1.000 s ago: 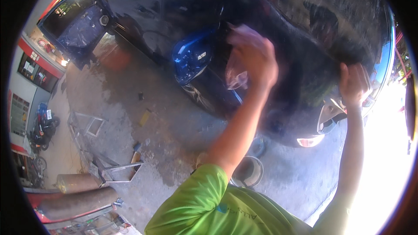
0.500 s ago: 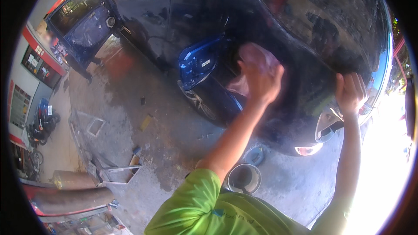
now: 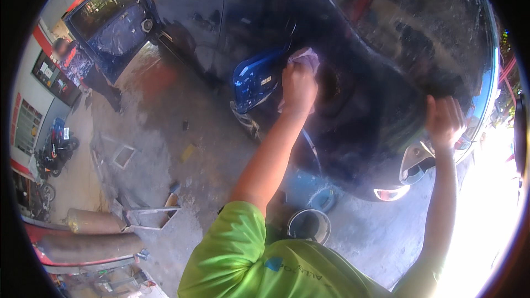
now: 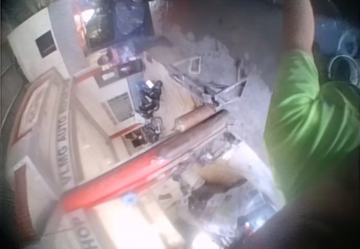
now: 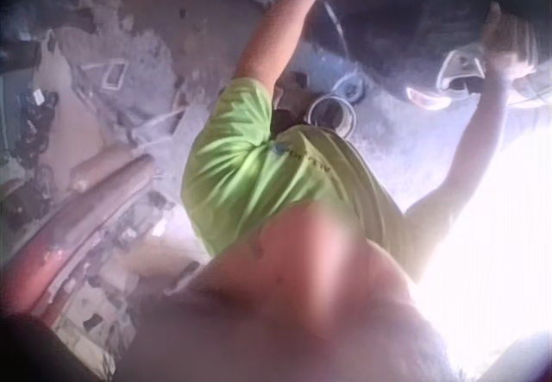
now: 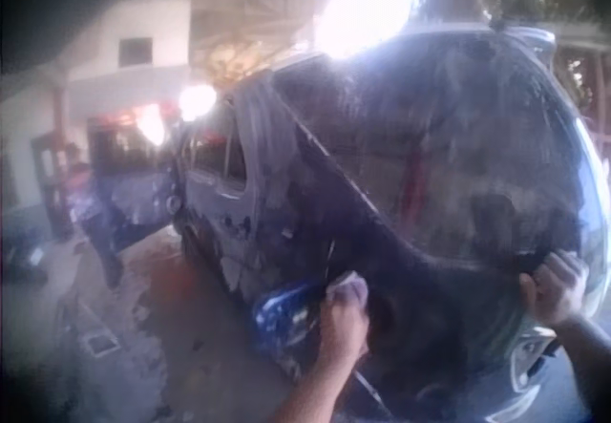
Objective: The person uses a small brush to scrub a blue plastic car part, then wipes it with a cloth. The person repeatedly scrubs and wipes the same area of the part.
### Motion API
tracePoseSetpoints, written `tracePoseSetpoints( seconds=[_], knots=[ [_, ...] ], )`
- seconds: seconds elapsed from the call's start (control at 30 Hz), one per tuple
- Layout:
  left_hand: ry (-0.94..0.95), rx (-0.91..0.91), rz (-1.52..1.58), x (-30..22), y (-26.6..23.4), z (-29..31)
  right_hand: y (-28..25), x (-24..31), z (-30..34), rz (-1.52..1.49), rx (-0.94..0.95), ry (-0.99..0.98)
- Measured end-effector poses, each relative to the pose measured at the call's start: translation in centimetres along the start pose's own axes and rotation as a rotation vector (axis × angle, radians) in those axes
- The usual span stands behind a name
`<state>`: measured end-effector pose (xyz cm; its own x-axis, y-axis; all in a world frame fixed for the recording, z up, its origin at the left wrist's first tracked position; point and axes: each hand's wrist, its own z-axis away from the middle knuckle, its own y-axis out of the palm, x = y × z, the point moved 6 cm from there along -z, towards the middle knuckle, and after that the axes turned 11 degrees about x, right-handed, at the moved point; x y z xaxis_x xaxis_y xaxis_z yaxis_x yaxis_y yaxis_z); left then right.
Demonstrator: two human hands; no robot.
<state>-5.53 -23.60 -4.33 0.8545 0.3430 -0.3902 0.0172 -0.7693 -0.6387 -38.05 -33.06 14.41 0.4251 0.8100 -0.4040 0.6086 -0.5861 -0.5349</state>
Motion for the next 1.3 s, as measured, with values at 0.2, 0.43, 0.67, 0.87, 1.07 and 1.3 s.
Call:
tracePoseSetpoints(
  seconds=[0.2,0.43,0.67,0.87,1.07,1.3],
  knots=[
    [0.003,-0.053,0.323,-8.6,-0.5,3.6,-0.1,0.3,-0.2,0.037,0.007,0.004],
    [-0.227,0.171,0.074,-4.7,0.2,1.2,-0.3,0.5,-0.1,-0.010,-0.008,-0.048],
    [-0.088,0.261,-0.048,-5.9,0.1,1.7,0.1,0.5,-0.1,0.013,0.020,-0.019],
    [-0.207,0.225,0.266,-7.2,1.2,2.1,0.1,0.9,-0.3,0.101,0.006,-0.059],
    [0.066,-0.006,0.602,-10.7,3.8,9.5,0.9,0.5,0.1,0.130,0.004,-0.059],
    [0.008,0.160,0.440,-7.0,2.6,14.7,1.0,0.3,0.4,0.150,0.012,-0.049]
  ],
)
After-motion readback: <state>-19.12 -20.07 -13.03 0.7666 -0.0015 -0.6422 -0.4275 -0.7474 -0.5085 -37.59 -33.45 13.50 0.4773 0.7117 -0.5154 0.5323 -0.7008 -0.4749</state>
